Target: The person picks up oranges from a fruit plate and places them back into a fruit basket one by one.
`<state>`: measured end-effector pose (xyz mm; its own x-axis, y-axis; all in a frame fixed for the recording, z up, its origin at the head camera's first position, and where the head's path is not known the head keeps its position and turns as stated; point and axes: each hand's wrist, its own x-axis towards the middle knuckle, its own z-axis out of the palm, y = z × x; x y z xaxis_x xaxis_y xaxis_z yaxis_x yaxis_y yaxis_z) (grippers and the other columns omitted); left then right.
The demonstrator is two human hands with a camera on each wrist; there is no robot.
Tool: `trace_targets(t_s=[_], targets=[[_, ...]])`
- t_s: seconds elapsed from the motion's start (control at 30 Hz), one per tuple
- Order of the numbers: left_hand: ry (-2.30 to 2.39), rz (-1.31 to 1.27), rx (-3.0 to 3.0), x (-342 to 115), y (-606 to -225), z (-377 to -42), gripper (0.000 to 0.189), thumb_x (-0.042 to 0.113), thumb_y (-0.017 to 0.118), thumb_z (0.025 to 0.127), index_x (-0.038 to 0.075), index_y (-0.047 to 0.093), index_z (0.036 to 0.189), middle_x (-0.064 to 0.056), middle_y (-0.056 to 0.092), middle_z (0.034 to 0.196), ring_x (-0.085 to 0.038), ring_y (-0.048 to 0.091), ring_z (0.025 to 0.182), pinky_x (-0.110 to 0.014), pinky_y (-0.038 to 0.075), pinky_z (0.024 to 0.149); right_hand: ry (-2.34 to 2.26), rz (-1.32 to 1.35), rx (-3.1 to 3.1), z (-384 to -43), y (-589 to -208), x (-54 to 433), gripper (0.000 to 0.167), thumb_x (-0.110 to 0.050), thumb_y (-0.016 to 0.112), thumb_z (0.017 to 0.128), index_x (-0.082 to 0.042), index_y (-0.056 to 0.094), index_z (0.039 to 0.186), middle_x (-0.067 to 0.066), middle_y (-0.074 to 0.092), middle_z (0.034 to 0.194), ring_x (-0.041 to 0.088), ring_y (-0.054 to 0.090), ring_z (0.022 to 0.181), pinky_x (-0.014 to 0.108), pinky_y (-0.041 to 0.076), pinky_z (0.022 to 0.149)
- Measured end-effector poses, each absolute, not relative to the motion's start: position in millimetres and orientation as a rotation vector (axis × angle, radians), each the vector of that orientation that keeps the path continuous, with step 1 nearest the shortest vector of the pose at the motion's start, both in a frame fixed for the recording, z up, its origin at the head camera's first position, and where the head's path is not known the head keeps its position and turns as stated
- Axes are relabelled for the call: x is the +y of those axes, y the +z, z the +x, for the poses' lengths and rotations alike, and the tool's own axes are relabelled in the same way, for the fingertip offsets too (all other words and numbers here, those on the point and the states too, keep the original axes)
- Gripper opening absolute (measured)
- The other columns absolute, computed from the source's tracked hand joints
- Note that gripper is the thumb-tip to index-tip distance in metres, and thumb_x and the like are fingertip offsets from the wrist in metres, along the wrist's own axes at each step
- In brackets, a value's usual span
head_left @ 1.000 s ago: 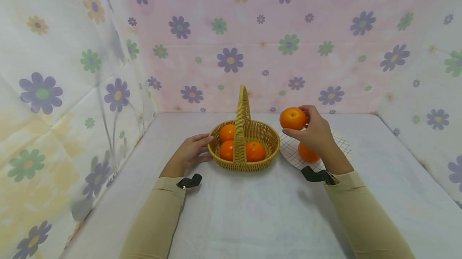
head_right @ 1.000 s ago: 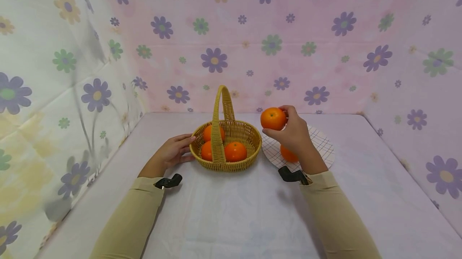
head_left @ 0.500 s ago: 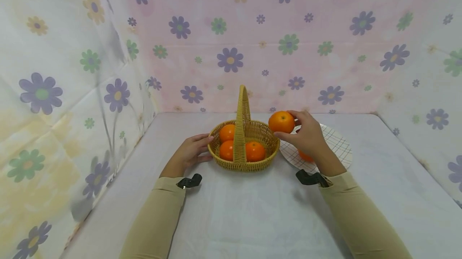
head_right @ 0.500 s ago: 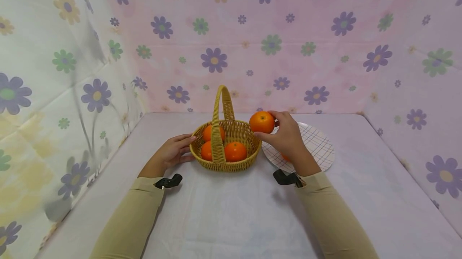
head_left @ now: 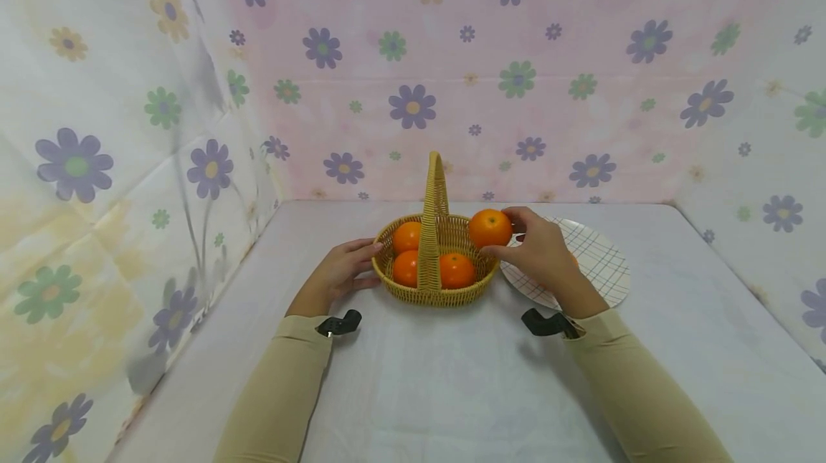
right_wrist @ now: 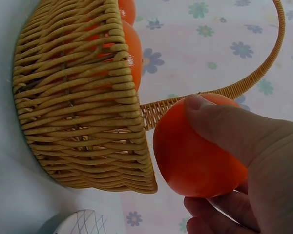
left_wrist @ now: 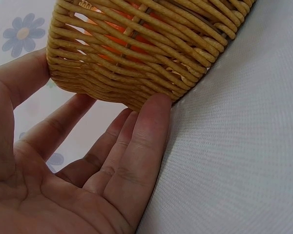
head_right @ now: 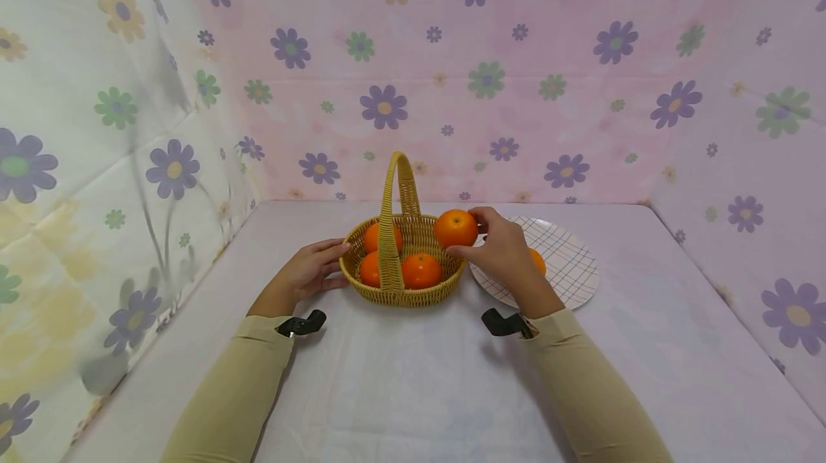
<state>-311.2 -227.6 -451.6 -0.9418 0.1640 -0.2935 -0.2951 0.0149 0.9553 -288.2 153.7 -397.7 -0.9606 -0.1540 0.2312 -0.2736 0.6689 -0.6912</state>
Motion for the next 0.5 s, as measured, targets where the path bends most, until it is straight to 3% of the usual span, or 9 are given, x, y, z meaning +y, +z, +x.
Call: trace_targets(t_s=[0.17, 0.5], targets=[[2.006, -0.138, 1.97, -228.0, -452.2, -312.0, 0.062, 0.039, 0.074, 0.097, 0.013, 0.054, 0.149, -0.012, 0.059, 0.148, -0.031, 0.06, 0.132, -0.048, 0.059, 0.098, 1.187, 0.344, -2.728, -288.1, -400.8, 150.2, 0.082, -0.052, 0.09, 0.077, -0.014, 0.051, 0.139, 0.008, 0.067, 0.135, 0.031, 0.066, 0.115, 0.05, 0.057, 0.097], [2.02, -0.143, 1.965, -228.1, -454.0, -313.0, 0.061, 0.039, 0.075, 0.096, 0.014, 0.055, 0.148, -0.012, 0.06, 0.147, -0.03, 0.062, 0.131, -0.048, 0.06, 0.097, 1.18, 0.35, -2.763, -287.0, -401.3, 144.4, 0.082, -0.051, 0.089, 0.079, -0.013, 0.05, 0.141, 0.011, 0.064, 0.14, 0.031, 0.066, 0.117, 0.051, 0.058, 0.098]])
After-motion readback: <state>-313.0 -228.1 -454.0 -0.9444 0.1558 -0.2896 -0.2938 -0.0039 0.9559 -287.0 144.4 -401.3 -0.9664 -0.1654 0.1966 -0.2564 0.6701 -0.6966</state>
